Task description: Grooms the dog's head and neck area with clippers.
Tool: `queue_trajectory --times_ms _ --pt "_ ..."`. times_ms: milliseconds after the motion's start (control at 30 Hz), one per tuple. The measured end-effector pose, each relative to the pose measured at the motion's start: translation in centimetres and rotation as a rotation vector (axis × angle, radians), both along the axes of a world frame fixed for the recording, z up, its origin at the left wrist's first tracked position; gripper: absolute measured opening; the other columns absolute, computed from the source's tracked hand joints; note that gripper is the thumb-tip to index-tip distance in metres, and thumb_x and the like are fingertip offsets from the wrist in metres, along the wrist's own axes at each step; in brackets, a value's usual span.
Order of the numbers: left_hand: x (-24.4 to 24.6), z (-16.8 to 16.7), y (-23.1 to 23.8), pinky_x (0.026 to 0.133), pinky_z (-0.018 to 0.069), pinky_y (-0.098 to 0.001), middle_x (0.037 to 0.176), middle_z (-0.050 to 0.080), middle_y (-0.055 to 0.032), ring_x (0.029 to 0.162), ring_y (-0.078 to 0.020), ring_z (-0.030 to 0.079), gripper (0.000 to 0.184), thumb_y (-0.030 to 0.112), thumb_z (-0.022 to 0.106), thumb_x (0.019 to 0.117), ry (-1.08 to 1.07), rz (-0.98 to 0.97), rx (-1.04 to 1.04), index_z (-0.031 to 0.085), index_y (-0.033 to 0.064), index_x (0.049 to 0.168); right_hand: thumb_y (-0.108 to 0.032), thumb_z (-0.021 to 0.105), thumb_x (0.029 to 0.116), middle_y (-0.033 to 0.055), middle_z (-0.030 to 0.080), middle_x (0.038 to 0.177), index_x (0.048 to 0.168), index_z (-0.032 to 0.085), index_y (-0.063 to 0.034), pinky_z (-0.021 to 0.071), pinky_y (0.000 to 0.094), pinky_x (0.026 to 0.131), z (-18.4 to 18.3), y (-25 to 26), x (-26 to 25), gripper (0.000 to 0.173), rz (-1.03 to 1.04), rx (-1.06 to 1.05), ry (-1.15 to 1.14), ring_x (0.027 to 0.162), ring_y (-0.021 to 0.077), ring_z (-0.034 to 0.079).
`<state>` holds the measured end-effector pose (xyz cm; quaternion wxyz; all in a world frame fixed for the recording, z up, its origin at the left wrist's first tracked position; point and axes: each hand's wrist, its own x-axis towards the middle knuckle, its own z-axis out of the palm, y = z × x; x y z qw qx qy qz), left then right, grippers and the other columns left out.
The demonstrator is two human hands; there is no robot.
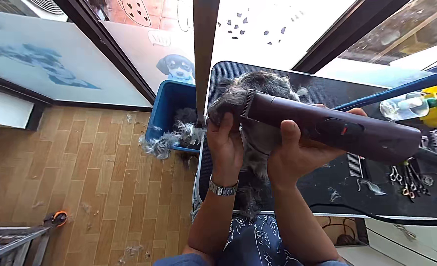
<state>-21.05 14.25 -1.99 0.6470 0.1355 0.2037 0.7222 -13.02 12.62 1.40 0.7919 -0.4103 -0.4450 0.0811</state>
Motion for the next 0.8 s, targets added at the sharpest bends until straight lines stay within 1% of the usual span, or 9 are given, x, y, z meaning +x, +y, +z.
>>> queue_trajectory --times_ms 167,267,333,467,567,633,667,733,800 --pt "0.2 0.2 -0.7 0.102 0.0521 -0.0377 0.116 0.068 -0.0062 0.110 -0.0174 0.066 0.019 0.011 0.060 0.1012 -0.036 0.017 0.001 0.063 0.0105 0.120 -0.018 0.088 0.0808 -0.0019 0.064 0.118 0.133 0.037 -0.0150 0.0588 0.0340 0.095 0.3 -0.8 0.0 0.073 0.051 0.059 0.033 0.111 0.0129 0.066" --pt "0.0 0.2 -1.1 0.104 0.0518 -0.0368 0.116 0.068 -0.0046 0.111 -0.0163 0.066 0.018 0.011 0.061 0.1007 -0.020 0.020 0.021 0.064 0.0121 0.118 -0.025 0.090 0.0791 -0.0039 0.066 0.113 0.131 0.040 -0.0160 0.0590 0.0326 0.092 0.3 -1.6 1.1 0.072 -0.041 0.074 0.029 0.105 0.0111 0.067" --pt "0.0 0.1 -1.4 0.104 0.0514 -0.0365 0.117 0.068 -0.0044 0.112 -0.0159 0.065 0.019 0.010 0.061 0.1004 0.004 0.022 0.042 0.064 0.0127 0.119 -0.027 0.089 0.0801 -0.0045 0.065 0.113 0.131 0.038 -0.0152 0.0581 0.0317 0.093 -0.3 -2.0 1.4 0.072 -0.090 0.036 0.046 0.106 0.0099 0.066" --pt "0.7 -0.1 -2.1 0.107 0.0498 -0.0390 0.121 0.068 -0.0072 0.117 -0.0182 0.064 0.021 0.008 0.063 0.0994 0.078 0.056 0.087 0.064 0.0086 0.121 -0.023 0.087 0.0818 -0.0021 0.065 0.114 0.131 0.039 -0.0145 0.0580 0.0331 0.093 -1.0 -2.1 0.9 0.069 -0.028 0.031 0.131 0.108 0.0122 0.066" --pt "0.8 0.0 -2.7 0.105 0.0508 -0.0386 0.119 0.068 -0.0068 0.115 -0.0179 0.065 0.021 0.008 0.064 0.0986 0.119 0.074 0.082 0.066 0.0090 0.120 -0.015 0.085 0.0836 -0.0007 0.062 0.117 0.131 0.038 -0.0141 0.0583 0.0336 0.094 -0.3 -1.9 -0.2 0.067 0.041 0.067 0.156 0.111 0.0131 0.065" --pt "0.8 0.3 -3.0 0.105 0.0508 -0.0385 0.119 0.068 -0.0066 0.115 -0.0177 0.064 0.020 0.009 0.062 0.0999 0.116 0.060 0.059 0.064 0.0095 0.120 -0.014 0.085 0.0837 0.0012 0.061 0.119 0.131 0.038 -0.0129 0.0587 0.0340 0.094 0.2 -1.9 -0.3 0.067 0.068 0.101 0.148 0.112 0.0144 0.064" --pt "0.7 0.4 -3.1 0.105 0.0508 -0.0383 0.119 0.068 -0.0068 0.115 -0.0180 0.064 0.020 0.009 0.061 0.1005 0.103 0.061 0.044 0.064 0.0096 0.120 -0.016 0.086 0.0830 0.0016 0.062 0.119 0.131 0.039 -0.0129 0.0589 0.0343 0.094 0.4 -2.1 -0.1 0.067 0.065 0.123 0.140 0.111 0.0149 0.065" --pt "0.5 0.5 -3.1 0.105 0.0513 -0.0375 0.117 0.068 -0.0063 0.114 -0.0178 0.065 0.018 0.009 0.059 0.1015 0.084 0.064 0.020 0.063 0.0104 0.119 -0.023 0.088 0.0819 -0.0020 0.064 0.116 0.129 0.040 -0.0162 0.0585 0.0323 0.093 0.4 -2.7 0.6 0.068 0.030 0.131 0.118 0.108 0.0117 0.065" --pt "0.3 0.5 -3.2 0.104 0.0521 -0.0370 0.116 0.068 -0.0067 0.113 -0.0179 0.066 0.018 0.008 0.058 0.1014 0.068 0.065 0.001 0.063 0.0101 0.118 -0.025 0.088 0.0811 -0.0035 0.064 0.115 0.128 0.041 -0.0173 0.0582 0.0310 0.092 -0.3 -3.3 1.1 0.067 -0.003 0.106 0.131 0.106 0.0105 0.065"
